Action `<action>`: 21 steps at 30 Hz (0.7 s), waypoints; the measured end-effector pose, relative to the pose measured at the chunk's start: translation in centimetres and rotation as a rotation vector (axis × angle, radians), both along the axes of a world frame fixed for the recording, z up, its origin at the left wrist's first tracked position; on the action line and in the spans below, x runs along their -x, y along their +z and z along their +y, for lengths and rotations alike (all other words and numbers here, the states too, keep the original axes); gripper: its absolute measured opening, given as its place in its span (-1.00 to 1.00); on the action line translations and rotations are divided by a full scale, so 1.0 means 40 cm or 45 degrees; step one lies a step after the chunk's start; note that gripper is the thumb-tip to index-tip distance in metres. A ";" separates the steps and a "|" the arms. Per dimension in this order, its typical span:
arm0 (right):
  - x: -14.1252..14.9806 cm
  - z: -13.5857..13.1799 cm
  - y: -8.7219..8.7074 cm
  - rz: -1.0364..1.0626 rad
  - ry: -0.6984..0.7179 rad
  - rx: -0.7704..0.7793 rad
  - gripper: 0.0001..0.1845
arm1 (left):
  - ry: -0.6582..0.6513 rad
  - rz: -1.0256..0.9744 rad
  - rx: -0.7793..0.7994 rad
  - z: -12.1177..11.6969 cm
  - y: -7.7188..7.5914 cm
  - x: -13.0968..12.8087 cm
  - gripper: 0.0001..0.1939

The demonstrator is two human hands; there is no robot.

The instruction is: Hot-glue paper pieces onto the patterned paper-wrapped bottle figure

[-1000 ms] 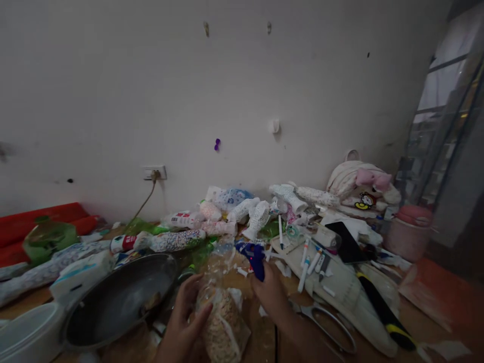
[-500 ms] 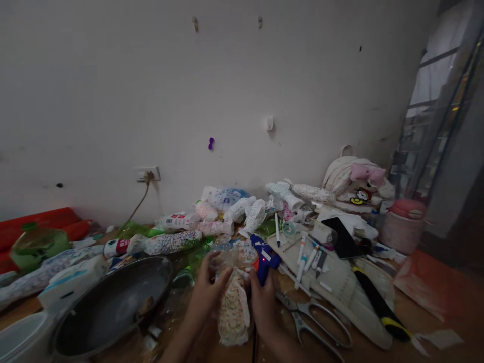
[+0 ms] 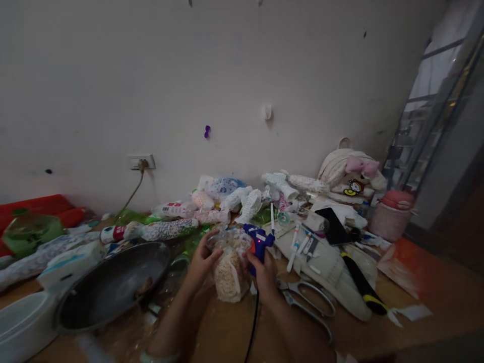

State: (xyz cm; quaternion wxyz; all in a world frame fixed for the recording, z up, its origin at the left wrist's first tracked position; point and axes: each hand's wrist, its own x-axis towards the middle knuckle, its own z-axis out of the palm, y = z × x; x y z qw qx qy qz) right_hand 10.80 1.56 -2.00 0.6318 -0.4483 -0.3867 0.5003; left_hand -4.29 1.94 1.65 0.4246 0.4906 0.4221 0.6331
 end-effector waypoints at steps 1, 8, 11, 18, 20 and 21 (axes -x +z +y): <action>-0.005 0.000 0.005 0.036 0.039 -0.006 -0.63 | 0.002 -0.024 0.015 -0.002 0.003 0.000 -0.34; -0.038 -0.003 0.037 0.181 0.208 -0.003 -0.68 | 0.006 -0.026 0.056 0.000 0.012 0.012 -0.38; -0.045 -0.005 0.044 0.215 0.288 0.058 -0.68 | -0.003 -0.040 0.098 -0.002 0.014 0.015 -0.38; -0.099 0.010 0.065 0.178 0.473 0.038 -0.69 | 0.062 -0.033 0.130 -0.008 0.022 0.015 -0.39; -0.121 0.018 0.069 0.151 0.523 0.028 -0.73 | 0.075 -0.028 0.128 -0.007 0.021 0.015 -0.40; -0.130 0.020 0.070 0.131 0.553 0.016 -0.74 | 0.077 -0.025 0.129 -0.005 0.019 0.015 -0.40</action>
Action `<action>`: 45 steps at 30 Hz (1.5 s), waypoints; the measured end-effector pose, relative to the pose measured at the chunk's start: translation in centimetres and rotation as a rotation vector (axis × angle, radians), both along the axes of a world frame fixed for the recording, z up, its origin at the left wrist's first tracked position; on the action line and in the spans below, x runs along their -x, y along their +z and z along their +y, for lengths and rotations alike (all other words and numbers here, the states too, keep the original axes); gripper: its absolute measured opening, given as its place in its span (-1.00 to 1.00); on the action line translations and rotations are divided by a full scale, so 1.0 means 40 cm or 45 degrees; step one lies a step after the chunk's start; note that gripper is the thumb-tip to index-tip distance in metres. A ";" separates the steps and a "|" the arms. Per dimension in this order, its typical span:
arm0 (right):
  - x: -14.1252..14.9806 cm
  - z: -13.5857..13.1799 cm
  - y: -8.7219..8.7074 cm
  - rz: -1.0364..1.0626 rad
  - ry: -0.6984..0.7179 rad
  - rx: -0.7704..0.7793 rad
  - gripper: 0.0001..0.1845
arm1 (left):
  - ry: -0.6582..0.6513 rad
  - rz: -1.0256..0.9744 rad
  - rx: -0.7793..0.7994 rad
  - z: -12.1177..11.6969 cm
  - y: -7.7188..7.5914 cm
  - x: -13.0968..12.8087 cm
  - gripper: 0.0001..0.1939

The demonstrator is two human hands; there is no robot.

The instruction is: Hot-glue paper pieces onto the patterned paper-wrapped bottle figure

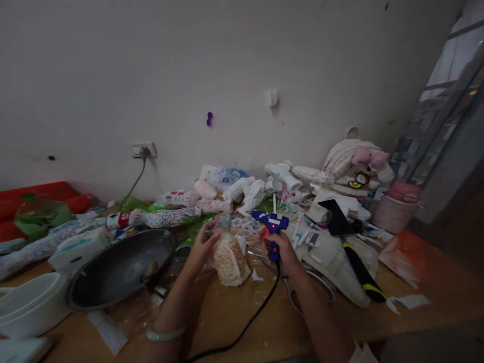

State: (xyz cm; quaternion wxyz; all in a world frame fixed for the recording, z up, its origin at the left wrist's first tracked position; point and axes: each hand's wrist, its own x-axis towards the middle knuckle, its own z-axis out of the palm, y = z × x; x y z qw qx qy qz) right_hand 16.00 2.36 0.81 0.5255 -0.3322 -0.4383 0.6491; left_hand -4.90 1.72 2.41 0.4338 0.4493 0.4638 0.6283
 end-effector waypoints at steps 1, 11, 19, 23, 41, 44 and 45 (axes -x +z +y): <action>-0.007 0.000 0.000 -0.012 0.037 -0.018 -0.75 | 0.001 0.000 0.004 0.002 -0.003 0.001 -0.38; -0.014 -0.052 0.015 -0.234 0.282 -0.054 -0.71 | -0.022 0.062 -0.150 0.014 -0.034 0.016 -0.23; -0.008 -0.037 -0.034 -0.147 0.245 0.186 -0.70 | -0.052 0.023 -0.133 0.006 -0.010 0.006 -0.34; -0.006 -0.032 -0.060 -0.199 0.259 0.146 -0.69 | -0.093 -0.032 -0.108 0.002 -0.006 0.002 -0.33; 0.015 -0.024 -0.066 -0.447 0.069 0.136 -0.67 | -0.158 -0.122 -0.113 -0.003 -0.004 -0.002 -0.33; 0.018 -0.022 -0.073 -0.388 0.060 0.121 -0.71 | -0.146 -0.091 -0.113 -0.004 -0.007 0.001 -0.34; 0.019 -0.021 -0.075 -0.377 0.066 0.118 -0.72 | -0.144 -0.083 -0.114 -0.003 -0.008 0.001 -0.34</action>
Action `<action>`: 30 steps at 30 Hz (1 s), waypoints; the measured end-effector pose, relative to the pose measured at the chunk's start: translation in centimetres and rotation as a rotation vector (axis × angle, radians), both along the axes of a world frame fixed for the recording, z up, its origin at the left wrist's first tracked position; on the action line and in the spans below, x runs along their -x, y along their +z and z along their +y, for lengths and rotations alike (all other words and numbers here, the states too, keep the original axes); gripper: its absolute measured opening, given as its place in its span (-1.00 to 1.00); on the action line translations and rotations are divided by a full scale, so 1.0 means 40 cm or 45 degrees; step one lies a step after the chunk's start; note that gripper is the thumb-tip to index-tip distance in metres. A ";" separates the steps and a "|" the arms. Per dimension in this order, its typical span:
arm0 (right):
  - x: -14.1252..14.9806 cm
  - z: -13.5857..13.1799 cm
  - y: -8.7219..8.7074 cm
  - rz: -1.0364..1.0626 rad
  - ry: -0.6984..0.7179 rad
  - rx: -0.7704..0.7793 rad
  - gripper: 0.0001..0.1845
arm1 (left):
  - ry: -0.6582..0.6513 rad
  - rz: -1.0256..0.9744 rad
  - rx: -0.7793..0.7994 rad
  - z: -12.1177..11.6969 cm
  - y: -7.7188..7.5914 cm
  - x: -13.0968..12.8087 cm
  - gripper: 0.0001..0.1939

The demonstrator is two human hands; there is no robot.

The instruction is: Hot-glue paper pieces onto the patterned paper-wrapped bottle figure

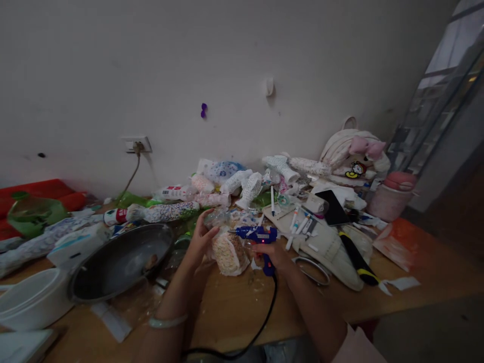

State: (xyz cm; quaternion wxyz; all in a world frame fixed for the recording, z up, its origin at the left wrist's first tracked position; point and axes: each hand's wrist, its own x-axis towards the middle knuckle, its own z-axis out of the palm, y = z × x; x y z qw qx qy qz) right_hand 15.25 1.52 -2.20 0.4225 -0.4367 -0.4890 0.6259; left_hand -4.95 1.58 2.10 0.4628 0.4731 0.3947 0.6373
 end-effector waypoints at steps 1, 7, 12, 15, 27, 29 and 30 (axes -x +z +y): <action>0.000 0.000 -0.001 0.002 0.001 0.004 -0.73 | 0.002 0.007 -0.001 0.000 -0.001 0.001 -0.34; 0.001 -0.005 0.009 -0.057 -0.049 0.030 -0.77 | 0.010 0.007 -0.022 0.002 -0.002 0.001 -0.35; 0.003 -0.006 0.013 -0.077 -0.085 0.046 -0.80 | 0.002 0.013 -0.019 0.002 -0.001 0.000 -0.34; 0.004 -0.009 0.019 -0.108 -0.085 0.081 -0.83 | 0.001 0.009 -0.007 0.000 0.001 -0.001 -0.34; 0.003 -0.014 0.031 -0.081 -0.074 0.088 -0.85 | -0.007 -0.017 -0.012 0.009 -0.011 0.004 -0.33; 0.003 -0.011 0.027 -0.070 -0.058 0.081 -0.85 | -0.004 -0.001 -0.019 0.011 -0.012 0.005 -0.33; 0.003 -0.009 0.025 -0.062 -0.051 0.079 -0.85 | -0.002 0.003 -0.022 0.011 -0.012 0.005 -0.33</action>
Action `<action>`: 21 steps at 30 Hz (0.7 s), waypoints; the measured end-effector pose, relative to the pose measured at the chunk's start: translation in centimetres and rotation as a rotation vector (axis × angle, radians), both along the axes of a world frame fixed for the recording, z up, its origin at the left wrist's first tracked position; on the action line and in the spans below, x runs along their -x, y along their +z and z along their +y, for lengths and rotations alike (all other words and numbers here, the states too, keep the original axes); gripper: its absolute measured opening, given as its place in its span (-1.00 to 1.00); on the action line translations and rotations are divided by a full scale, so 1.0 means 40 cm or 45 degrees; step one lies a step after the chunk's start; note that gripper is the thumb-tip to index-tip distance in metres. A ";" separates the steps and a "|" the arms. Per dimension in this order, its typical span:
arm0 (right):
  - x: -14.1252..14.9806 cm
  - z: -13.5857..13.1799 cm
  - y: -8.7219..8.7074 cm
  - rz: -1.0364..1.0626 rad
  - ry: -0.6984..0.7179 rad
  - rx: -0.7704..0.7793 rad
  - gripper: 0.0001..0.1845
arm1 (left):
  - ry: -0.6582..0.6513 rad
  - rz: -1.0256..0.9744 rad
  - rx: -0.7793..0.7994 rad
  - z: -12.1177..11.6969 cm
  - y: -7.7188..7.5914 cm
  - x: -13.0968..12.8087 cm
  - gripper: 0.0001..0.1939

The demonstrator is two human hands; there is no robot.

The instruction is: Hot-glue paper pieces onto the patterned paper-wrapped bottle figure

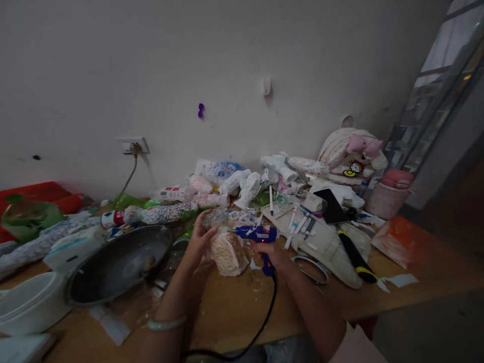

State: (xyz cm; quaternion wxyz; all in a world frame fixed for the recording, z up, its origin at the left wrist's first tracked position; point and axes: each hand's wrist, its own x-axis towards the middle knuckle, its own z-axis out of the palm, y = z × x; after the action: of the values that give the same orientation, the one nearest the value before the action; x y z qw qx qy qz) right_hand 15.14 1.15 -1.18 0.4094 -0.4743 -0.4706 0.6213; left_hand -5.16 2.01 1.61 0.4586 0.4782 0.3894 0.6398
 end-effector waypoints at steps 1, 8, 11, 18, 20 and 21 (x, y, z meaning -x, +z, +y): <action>0.000 0.001 -0.002 0.006 0.006 -0.002 -0.84 | 0.001 0.001 -0.003 0.000 0.000 0.000 -0.33; -0.011 0.011 -0.020 -0.044 0.007 -0.061 -0.79 | -0.002 0.021 0.018 -0.002 -0.001 0.003 -0.33; -0.018 0.014 -0.027 -0.034 0.078 -0.131 -0.75 | -0.012 0.021 0.028 -0.003 -0.002 0.004 -0.31; -0.016 0.007 -0.012 0.052 0.047 -0.111 -0.76 | -0.024 0.014 0.015 0.000 -0.006 0.005 -0.31; -0.013 0.005 -0.008 0.058 -0.015 -0.083 -0.76 | -0.014 0.008 -0.001 0.002 -0.008 0.005 -0.33; -0.011 0.004 -0.007 0.046 -0.037 -0.065 -0.76 | -0.012 0.012 -0.004 0.002 -0.008 0.005 -0.33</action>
State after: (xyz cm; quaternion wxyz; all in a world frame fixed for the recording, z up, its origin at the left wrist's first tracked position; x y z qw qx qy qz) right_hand 15.60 1.33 -1.46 0.4388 -0.4592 -0.4720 0.6114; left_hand -5.36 2.09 1.28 0.4590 0.4837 0.3882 0.6361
